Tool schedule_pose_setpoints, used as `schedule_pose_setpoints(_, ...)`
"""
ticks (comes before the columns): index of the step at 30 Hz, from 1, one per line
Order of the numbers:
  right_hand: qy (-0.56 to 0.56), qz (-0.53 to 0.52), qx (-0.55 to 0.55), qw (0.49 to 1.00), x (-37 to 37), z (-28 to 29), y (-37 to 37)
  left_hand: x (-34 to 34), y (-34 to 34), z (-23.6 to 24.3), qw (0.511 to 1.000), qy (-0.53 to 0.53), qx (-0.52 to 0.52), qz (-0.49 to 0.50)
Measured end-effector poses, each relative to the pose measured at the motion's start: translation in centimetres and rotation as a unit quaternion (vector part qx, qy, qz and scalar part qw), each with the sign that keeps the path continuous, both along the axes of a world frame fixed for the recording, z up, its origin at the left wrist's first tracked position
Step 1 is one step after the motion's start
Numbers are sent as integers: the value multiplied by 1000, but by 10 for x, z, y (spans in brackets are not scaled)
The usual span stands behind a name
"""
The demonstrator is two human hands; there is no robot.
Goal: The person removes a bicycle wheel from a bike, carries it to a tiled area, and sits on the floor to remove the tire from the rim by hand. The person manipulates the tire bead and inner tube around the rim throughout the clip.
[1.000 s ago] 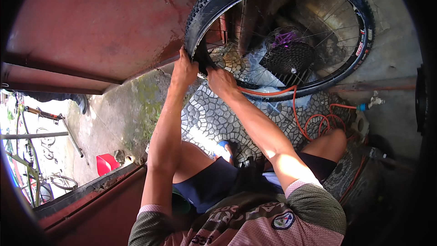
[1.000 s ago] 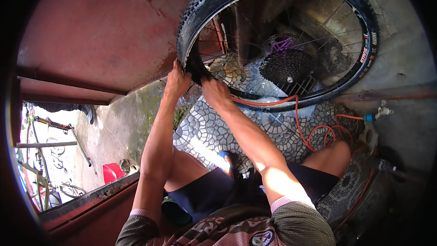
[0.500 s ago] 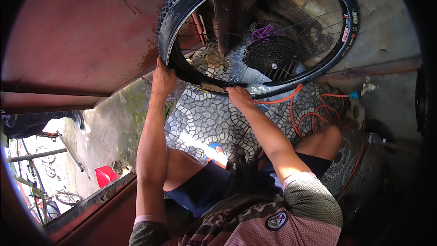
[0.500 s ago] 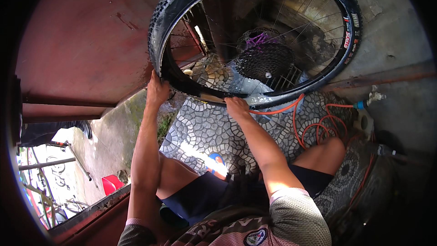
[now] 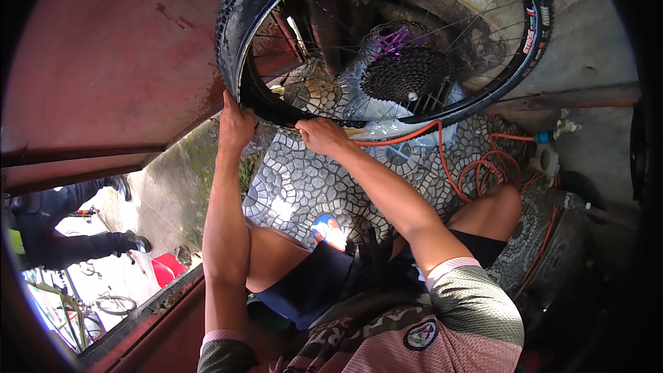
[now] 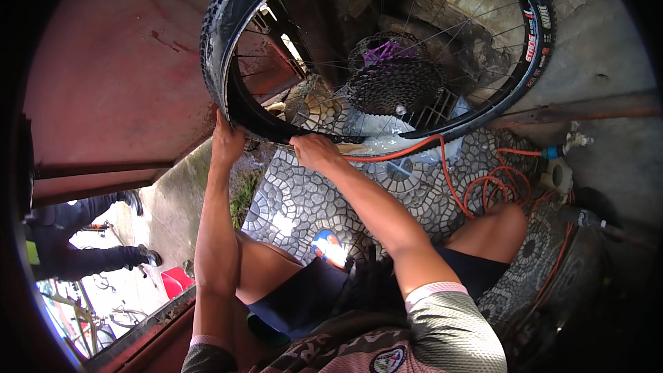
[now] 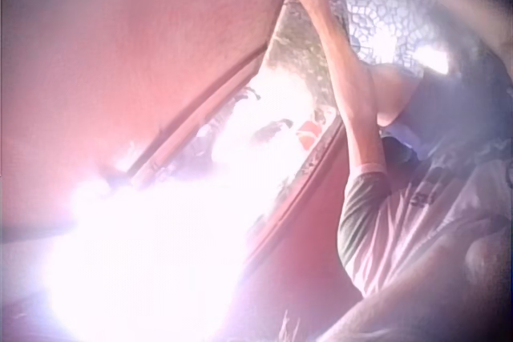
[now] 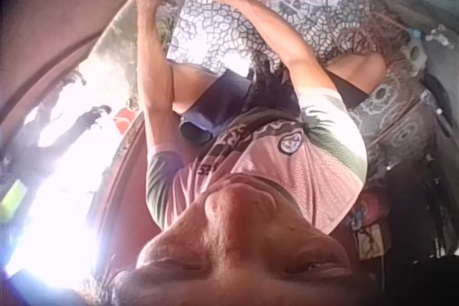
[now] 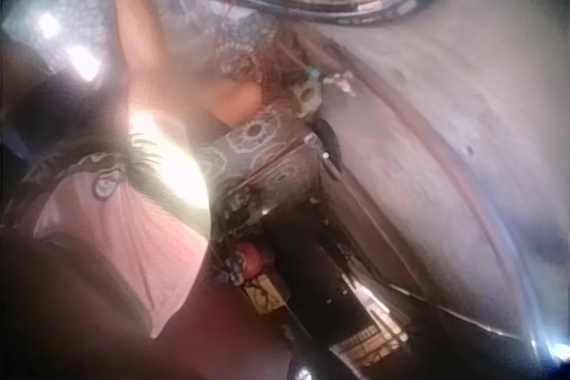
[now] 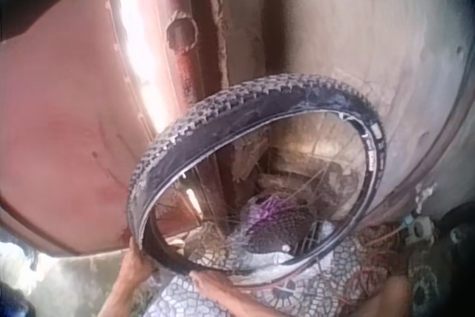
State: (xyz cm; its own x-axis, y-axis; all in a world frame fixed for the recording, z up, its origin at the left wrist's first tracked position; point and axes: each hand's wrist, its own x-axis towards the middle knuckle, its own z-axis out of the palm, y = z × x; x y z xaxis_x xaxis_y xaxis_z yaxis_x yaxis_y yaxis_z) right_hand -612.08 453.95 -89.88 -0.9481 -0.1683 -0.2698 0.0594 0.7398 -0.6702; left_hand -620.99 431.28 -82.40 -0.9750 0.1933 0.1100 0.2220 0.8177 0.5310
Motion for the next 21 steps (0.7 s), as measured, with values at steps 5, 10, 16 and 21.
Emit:
schedule_pose_setpoints(5,-55,16,42,997,10,-36,47,3,12,5,999,-35,23,8)
schedule_pose_setpoints(10,-175,4,150,973,39,-49,100,-4,-13,-6,999,-13,35,22)
schedule_pose_setpoints(16,-174,-46,180,967,79,-54,161,45,64,51,970,-133,-177,96)
schedule_pose_setpoints(21,-128,-65,147,979,81,0,170,109,150,1,945,-67,-314,-55)
